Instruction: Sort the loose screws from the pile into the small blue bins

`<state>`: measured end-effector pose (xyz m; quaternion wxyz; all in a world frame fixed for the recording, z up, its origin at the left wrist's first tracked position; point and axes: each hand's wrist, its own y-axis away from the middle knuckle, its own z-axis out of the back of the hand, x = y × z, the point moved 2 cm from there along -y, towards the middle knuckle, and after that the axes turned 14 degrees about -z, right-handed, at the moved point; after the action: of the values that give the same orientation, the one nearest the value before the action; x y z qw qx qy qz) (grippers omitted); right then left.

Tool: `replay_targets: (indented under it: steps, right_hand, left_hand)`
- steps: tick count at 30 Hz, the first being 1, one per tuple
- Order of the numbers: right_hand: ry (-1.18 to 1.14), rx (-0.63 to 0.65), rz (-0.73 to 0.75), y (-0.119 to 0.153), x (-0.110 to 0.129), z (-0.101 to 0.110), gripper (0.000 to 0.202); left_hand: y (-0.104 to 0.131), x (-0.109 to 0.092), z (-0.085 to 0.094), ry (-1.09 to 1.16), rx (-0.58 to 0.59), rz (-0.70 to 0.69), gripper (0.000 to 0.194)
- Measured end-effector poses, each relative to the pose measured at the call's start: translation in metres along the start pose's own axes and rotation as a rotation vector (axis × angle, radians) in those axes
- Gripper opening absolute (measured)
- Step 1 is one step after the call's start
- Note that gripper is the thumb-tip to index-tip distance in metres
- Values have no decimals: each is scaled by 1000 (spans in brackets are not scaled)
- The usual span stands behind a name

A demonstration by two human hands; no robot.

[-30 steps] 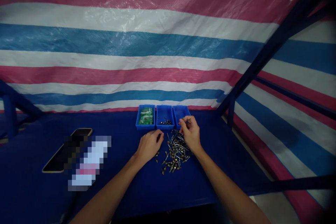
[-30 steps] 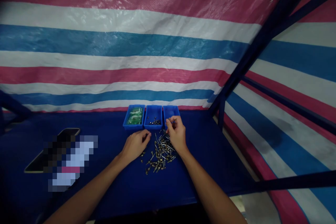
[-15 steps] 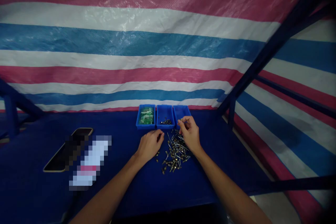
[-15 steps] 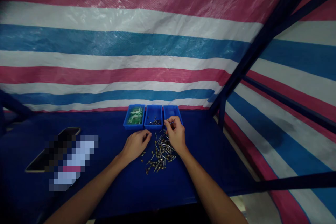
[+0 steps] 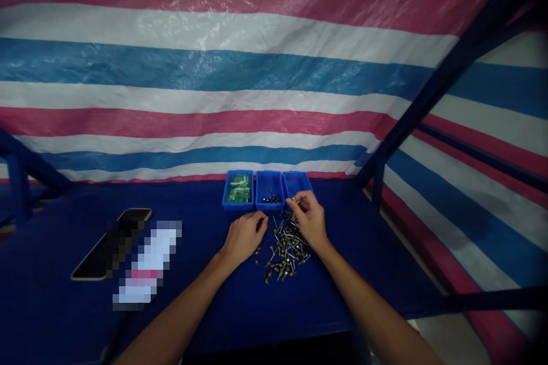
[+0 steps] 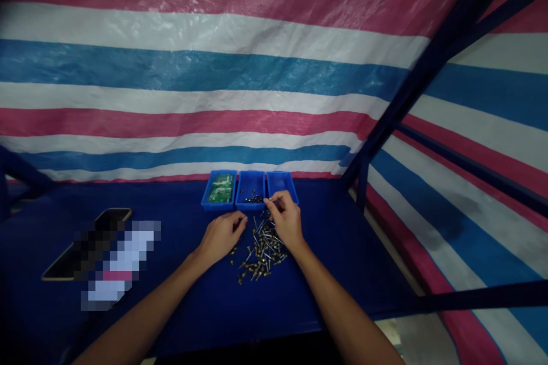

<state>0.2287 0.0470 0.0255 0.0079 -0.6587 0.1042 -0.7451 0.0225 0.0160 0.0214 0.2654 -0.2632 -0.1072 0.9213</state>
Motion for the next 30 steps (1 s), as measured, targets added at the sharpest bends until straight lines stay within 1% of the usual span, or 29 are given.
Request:
replay_targets:
  steps: [6, 12, 17, 25, 30]
  right_hand:
    - [59, 21, 13, 1, 5, 1, 21]
    - [44, 37, 80, 2, 11, 0, 25]
    - [56, 59, 76, 1, 11, 0, 27]
    - [80, -9, 61, 0, 5, 1, 21]
    - [96, -37, 68, -1, 3, 1, 29]
  left_hand:
    - [0, -1, 1, 8, 18, 28, 23]
    - [0, 0, 0, -10, 11, 11, 23]
    - [0, 2, -2, -20, 5, -4, 23]
    - [1, 1, 0, -10, -1, -14, 21]
    - [1, 1, 0, -16, 5, -18, 22]
